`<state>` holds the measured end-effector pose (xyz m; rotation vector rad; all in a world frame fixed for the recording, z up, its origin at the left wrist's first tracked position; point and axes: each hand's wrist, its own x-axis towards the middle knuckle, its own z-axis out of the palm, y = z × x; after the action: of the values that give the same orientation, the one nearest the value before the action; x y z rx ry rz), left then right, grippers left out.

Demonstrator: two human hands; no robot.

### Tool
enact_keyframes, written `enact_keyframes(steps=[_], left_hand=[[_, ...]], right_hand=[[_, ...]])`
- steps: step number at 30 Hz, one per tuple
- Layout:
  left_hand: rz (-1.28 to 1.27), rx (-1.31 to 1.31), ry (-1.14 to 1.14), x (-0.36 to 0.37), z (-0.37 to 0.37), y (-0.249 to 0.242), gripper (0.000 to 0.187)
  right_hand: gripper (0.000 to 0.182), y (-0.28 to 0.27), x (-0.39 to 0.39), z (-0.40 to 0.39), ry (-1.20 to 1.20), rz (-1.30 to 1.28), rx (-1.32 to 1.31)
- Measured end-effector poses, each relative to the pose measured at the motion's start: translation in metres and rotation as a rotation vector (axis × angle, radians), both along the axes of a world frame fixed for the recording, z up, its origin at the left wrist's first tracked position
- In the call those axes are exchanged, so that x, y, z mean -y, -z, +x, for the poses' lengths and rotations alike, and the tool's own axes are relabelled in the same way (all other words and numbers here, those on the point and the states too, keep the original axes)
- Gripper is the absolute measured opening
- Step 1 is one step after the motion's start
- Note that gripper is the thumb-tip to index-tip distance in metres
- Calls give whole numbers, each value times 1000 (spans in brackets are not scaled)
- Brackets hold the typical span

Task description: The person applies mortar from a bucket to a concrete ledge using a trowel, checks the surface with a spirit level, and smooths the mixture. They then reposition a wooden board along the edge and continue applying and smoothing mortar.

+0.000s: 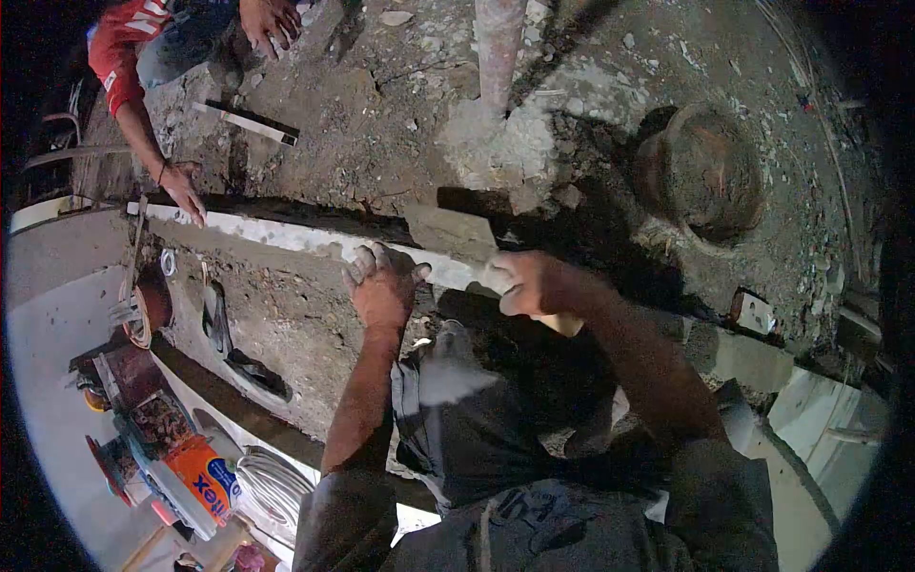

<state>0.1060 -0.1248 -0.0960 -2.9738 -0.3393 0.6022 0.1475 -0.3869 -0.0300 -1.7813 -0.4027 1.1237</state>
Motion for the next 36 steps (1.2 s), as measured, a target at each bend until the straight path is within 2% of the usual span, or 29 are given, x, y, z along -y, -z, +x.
enact_keyframes(steps=[1, 3, 4, 7, 9, 10, 13, 15, 16, 17, 18, 19, 20, 22, 24, 27, 29, 31, 34, 36], left_hand=[[26, 22, 25, -3, -2, 5, 96], [22, 31, 58, 0, -5, 8, 96], [16, 23, 42, 2, -4, 3, 96], [-62, 2, 34, 0, -3, 1, 97], [22, 98, 55, -2, -5, 7, 96], [29, -1, 38, 0, -1, 0, 96], [23, 62, 98, -10, -7, 16, 96], [-7, 86, 49, -3, -4, 5, 96], [-7, 15, 54, -8, -3, 8, 96], [-5, -56, 56, -10, -2, 9, 96], [-1, -58, 56, -10, -3, 9, 96], [-14, 2, 49, -9, -4, 10, 96], [-27, 61, 42, -7, -5, 10, 96], [4, 6, 38, 0, -1, -2, 95], [38, -38, 27, 5, 2, -7, 95], [16, 20, 29, 3, 1, -6, 93], [-1, -37, 9, 1, 2, -5, 92], [-30, 34, 5, 0, 0, -3, 93], [-43, 90, 63, -12, -5, 13, 92], [-4, 141, 98, -7, -5, 8, 82]], right_hand=[[42, -9, 10, 0, -2, -9, -7], [45, -21, 35, -4, 114, -91, -238], [45, -22, 52, -12, 126, -115, -248], [48, -11, 113, -42, 280, -182, 68], [56, 23, 160, -64, 143, -463, 251], [56, 17, 173, -69, 142, -471, 248], [54, 1, 183, -78, 272, -494, -66], [48, -1, 165, -77, -181, -871, 97], [48, 0, 161, -80, -179, -870, 100], [40, 2, 157, -83, -69, -762, 134], [31, 2, 151, -86, 39, -652, 162], [31, 7, 142, -82, 39, -649, 160], [39, 5, 122, -69, -126, -735, 48], [47, -3, 100, -62, -291, -816, -66], [46, -12, 88, -63, -129, -560, 126], [46, -13, 60, -44, -43, -471, 62], [47, -20, 48, -28, -76, -400, 52], [49, -14, 48, -16, -112, -330, 46], [56, -2, 65, -15, -57, -188, -79], [63, -21, 81, -18, 241, 31, -499]])
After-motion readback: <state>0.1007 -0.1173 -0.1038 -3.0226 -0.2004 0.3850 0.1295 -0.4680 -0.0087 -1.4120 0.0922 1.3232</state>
